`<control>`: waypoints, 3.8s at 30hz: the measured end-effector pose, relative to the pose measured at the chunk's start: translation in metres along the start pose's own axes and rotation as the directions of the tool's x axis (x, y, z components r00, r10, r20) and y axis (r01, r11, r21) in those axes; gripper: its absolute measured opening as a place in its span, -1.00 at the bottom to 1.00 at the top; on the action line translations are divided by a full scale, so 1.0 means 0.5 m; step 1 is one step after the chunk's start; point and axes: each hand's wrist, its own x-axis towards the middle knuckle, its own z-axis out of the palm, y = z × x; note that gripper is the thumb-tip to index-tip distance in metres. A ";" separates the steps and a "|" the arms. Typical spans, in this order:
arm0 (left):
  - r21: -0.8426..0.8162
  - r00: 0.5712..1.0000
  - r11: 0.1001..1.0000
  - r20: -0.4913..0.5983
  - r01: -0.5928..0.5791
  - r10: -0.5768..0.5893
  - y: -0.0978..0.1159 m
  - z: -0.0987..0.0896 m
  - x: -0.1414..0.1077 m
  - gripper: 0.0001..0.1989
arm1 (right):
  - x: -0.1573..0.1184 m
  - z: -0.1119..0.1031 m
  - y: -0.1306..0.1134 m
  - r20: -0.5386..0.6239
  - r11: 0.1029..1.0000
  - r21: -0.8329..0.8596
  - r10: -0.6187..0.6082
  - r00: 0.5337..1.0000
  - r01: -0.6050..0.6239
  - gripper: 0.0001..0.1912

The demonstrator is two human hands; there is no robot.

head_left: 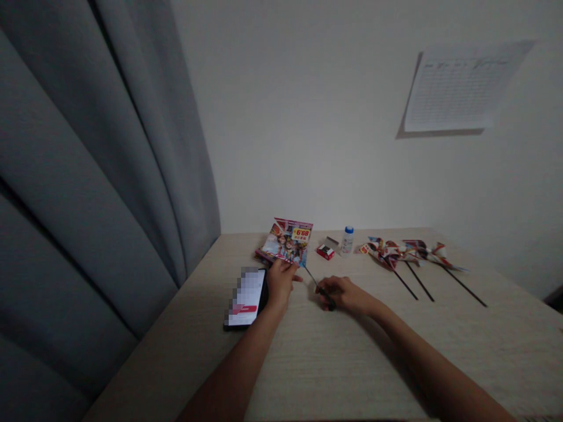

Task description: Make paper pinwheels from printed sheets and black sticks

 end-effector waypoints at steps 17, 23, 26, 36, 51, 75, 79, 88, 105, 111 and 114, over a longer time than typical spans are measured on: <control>-0.037 1.000 0.999 0.000 0.015 -0.015 -0.001 0.002 -0.002 -0.67 | 0.000 0.000 0.008 0.003 1.000 -0.021 -0.023 1.000 0.023 -0.77; -0.049 1.000 0.999 -0.001 0.017 -0.017 -0.005 0.001 0.000 -0.64 | -0.001 -0.003 -0.001 0.004 0.999 -0.046 -0.019 1.000 0.019 -0.77; -0.059 1.000 0.998 -0.006 0.016 -0.016 -0.006 0.001 0.000 -0.63 | 0.000 -0.003 -0.003 0.032 1.000 -0.024 -0.017 0.999 0.018 -0.77; -0.076 0.999 0.997 -0.011 0.032 -0.033 -0.007 0.002 -0.002 -0.64 | 0.002 -0.001 0.015 0.004 0.999 -0.050 -0.018 1.000 0.018 -0.77; -0.100 0.999 0.994 -0.030 0.038 -0.041 -0.002 0.005 -0.004 -0.64 | 0.006 0.006 0.016 0.015 1.000 0.003 -0.029 0.999 0.029 -0.77; -0.104 0.999 0.994 0.027 0.020 -0.018 0.003 0.012 -0.018 -0.64 | 0.010 0.007 0.031 -0.074 0.998 -0.069 -0.010 0.997 0.005 -0.73; -0.113 0.999 0.993 0.029 0.019 -0.016 0.003 0.012 -0.019 -0.63 | 0.012 0.008 0.032 -0.070 0.999 -0.046 0.003 0.998 -0.006 -0.71; -0.111 1.000 0.994 0.025 0.005 -0.002 -0.002 0.012 -0.017 -0.61 | 0.012 0.015 0.035 -0.090 1.000 -0.018 -0.024 0.996 0.023 -0.73; -0.127 0.999 0.991 0.021 0.034 -0.032 0.002 0.012 -0.018 -0.61 | 0.013 0.016 0.040 -0.101 0.999 -0.045 -0.023 0.995 0.018 -0.74; -0.122 0.999 0.992 0.024 0.032 -0.029 0.002 0.013 -0.016 -0.68 | 0.014 0.017 0.043 -0.086 0.999 -0.051 -0.022 0.996 0.018 -0.74; -0.136 0.999 0.990 0.023 0.037 -0.034 0.003 0.012 -0.017 -0.68 | 0.013 0.017 0.040 -0.099 0.997 -0.067 -0.044 0.994 0.037 -0.74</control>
